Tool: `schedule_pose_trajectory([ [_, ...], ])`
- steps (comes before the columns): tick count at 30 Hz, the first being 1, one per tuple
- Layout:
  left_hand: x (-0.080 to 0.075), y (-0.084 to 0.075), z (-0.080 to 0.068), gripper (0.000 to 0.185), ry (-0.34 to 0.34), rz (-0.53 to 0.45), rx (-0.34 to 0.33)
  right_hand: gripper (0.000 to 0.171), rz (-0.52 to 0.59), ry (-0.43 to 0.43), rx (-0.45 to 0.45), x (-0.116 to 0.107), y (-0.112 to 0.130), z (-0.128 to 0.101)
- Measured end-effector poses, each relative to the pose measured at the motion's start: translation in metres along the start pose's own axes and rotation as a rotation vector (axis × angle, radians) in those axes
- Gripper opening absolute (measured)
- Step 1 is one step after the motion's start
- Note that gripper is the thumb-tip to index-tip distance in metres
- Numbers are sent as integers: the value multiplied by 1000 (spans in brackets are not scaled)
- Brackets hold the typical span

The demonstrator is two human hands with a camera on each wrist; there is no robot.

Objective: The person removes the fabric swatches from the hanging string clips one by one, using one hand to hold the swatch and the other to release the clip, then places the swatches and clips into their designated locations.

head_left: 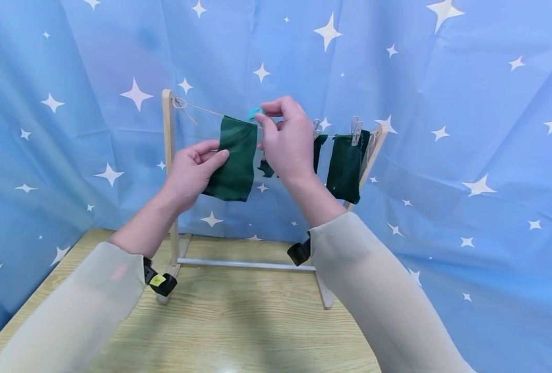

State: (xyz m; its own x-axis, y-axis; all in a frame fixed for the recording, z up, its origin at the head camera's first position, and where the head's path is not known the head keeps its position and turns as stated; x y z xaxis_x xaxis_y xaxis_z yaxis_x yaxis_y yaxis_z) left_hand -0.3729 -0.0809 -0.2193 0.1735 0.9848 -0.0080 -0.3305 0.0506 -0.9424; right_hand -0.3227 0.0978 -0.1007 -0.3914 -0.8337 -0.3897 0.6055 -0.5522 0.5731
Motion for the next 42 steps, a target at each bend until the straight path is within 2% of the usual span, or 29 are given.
schedule_pose_trajectory([
  [6, -4, -6, -15, 55, 19, -24, -30, 25, 116, -37, -13, -26, -3, -10],
  [11, -10, -3, -28, 61, 31, -18, -70, 25, 151, -47, -30, -51, -9, -24],
  [20, -22, 8, -52, 70, 74, -4, -99, 24, 191, -46, 8, -91, -46, -70],
  [29, -36, 26, -74, 71, 103, 30, -119, 27, 113, -21, 207, -120, -111, -132],
  [32, -41, 33, -82, 72, 108, 67, -131, 29, 89, -6, 298, -128, -134, -152],
  [39, -53, 52, -98, 75, 125, 221, -157, 37, 62, 18, 489, -143, -192, -199],
  [42, -58, 62, -102, 75, 125, 235, -164, 40, 40, 13, 559, -148, -216, -216],
])
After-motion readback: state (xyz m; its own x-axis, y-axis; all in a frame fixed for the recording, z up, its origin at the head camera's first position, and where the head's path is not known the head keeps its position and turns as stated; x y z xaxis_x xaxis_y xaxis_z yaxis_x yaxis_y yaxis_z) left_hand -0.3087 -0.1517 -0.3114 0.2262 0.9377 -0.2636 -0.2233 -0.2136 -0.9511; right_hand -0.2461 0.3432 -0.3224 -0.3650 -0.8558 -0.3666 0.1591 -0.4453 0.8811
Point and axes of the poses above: each hand's wrist, its own z-axis towards the middle knuckle, its own x-axis out of the palm, y = z × x, the point moved 9 cm from there along z, towards the middle knuckle
